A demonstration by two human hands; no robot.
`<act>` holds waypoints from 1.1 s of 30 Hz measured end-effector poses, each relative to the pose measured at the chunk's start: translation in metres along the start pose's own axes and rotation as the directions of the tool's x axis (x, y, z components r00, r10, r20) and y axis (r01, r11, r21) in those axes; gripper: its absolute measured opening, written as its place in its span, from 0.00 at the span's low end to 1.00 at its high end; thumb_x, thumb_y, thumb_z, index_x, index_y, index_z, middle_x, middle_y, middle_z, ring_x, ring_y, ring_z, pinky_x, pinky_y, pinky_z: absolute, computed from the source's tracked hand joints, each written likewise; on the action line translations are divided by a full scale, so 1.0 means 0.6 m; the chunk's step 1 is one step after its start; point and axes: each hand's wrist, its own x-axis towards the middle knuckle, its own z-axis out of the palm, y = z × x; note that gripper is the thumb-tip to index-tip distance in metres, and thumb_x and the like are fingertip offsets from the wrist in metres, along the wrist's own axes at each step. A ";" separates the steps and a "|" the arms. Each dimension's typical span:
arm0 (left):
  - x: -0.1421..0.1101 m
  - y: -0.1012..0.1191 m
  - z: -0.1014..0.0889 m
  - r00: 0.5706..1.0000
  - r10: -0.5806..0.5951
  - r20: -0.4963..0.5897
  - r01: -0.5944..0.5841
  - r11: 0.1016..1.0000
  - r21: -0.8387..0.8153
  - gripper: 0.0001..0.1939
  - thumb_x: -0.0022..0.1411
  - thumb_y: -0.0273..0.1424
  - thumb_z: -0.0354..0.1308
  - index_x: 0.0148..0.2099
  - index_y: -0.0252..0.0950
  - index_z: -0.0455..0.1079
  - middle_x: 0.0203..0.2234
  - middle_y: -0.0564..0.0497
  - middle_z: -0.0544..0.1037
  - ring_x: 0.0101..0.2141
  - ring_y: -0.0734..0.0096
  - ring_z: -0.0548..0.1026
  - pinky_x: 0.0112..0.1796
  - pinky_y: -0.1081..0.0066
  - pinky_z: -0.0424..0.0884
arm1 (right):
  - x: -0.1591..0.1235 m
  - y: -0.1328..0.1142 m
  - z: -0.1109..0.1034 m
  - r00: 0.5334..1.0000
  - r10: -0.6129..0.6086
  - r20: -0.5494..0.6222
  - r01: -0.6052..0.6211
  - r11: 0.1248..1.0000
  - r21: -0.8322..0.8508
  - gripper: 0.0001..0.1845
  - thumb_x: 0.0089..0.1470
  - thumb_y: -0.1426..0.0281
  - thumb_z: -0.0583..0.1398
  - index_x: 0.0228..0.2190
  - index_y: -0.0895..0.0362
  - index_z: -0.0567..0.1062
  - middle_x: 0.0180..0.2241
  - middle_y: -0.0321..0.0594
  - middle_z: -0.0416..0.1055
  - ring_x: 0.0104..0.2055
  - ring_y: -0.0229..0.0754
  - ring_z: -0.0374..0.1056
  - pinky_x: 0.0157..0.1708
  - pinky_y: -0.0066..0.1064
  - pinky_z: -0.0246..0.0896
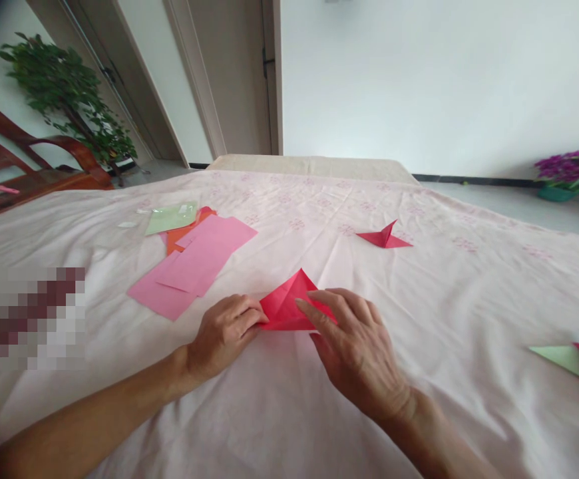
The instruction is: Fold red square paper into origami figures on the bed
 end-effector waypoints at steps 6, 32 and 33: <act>0.004 0.028 0.003 0.991 0.088 0.098 -0.089 0.996 0.004 0.06 0.63 0.25 0.56 0.41 0.37 0.72 0.34 0.50 0.77 0.36 0.66 0.74 0.38 0.65 0.71 | -0.027 -0.013 -0.015 0.997 -0.053 0.050 0.046 0.990 0.130 0.13 0.58 0.73 0.58 0.44 0.52 0.74 0.38 0.41 0.75 0.42 0.46 0.68 0.40 0.39 0.62; -0.005 -0.014 -0.008 0.930 -0.155 0.334 0.264 0.913 -0.311 0.20 0.61 0.18 0.51 0.49 0.43 0.72 0.44 0.51 0.71 0.41 0.73 0.73 0.42 0.74 0.68 | -0.086 -0.034 -0.011 0.966 0.167 0.195 -0.193 0.974 0.120 0.11 0.61 0.69 0.54 0.41 0.50 0.75 0.47 0.39 0.74 0.52 0.48 0.68 0.51 0.43 0.63; -0.002 -0.015 -0.009 0.920 -0.170 0.352 0.289 0.902 -0.321 0.20 0.60 0.18 0.51 0.48 0.43 0.73 0.43 0.52 0.71 0.40 0.74 0.73 0.41 0.75 0.68 | -0.083 -0.037 -0.012 0.958 0.208 0.198 -0.236 0.963 0.130 0.11 0.61 0.68 0.53 0.39 0.49 0.75 0.46 0.38 0.74 0.50 0.47 0.69 0.49 0.42 0.64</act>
